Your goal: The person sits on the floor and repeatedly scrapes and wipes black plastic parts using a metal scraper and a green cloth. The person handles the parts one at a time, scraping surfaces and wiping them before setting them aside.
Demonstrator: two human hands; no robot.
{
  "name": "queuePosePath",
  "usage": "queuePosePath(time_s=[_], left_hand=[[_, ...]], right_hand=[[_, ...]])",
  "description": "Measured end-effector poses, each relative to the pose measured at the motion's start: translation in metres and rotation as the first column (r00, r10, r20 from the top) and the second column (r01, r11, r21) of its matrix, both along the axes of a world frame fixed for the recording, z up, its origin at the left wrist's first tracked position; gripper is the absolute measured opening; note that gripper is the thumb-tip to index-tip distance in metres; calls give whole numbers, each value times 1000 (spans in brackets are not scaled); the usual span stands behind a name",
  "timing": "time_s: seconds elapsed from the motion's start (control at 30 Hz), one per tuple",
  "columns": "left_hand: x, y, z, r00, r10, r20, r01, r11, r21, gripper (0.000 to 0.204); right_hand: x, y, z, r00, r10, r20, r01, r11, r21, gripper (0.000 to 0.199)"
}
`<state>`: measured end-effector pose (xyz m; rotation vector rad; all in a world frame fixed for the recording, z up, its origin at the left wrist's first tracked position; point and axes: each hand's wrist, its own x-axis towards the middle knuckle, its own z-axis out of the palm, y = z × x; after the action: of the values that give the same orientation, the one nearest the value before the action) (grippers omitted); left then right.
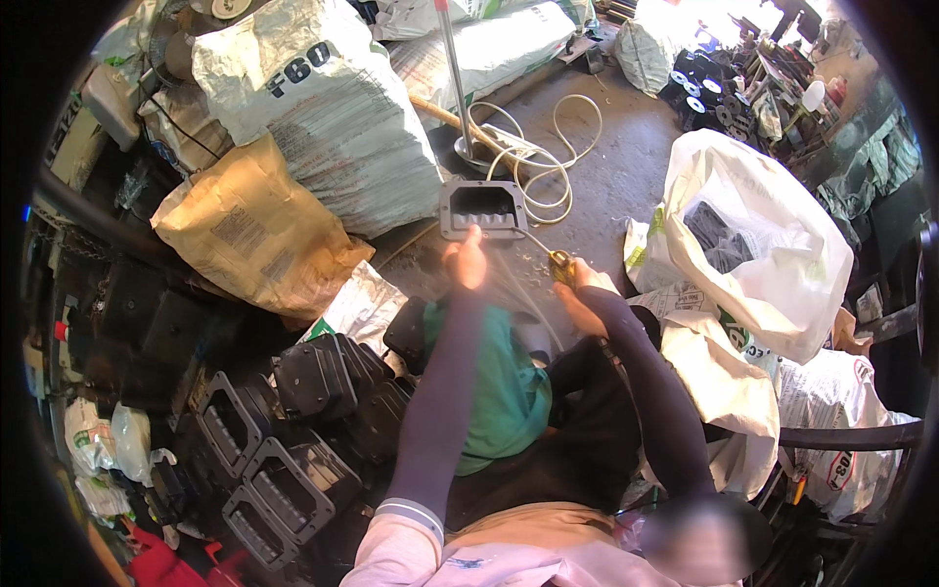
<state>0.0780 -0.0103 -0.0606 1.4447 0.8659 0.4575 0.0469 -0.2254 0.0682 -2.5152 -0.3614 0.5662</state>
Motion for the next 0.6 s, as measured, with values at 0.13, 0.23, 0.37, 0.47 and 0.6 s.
queuePosePath(time_s=[0.13,0.23,0.37,0.47,0.6], left_hand=[[-1,4,-3,999,36,0,-36,999,14,56],[-1,9,-15,995,-29,-96,39,994,103,58],[10,17,-37,989,-49,-139,70,986,149,60],[14,20,-49,985,-137,-109,145,987,67,59],[14,19,-47,989,-127,-69,130,991,43,60]], right_hand=[[1,9,4,1000,13,-1,-13,999,-33,46],[-4,14,12,1000,17,-19,-16,1000,26,47],[-5,26,20,995,31,-90,-19,990,137,49],[0,32,21,979,27,-202,19,975,223,48],[3,35,16,923,-30,-384,202,887,416,45]])
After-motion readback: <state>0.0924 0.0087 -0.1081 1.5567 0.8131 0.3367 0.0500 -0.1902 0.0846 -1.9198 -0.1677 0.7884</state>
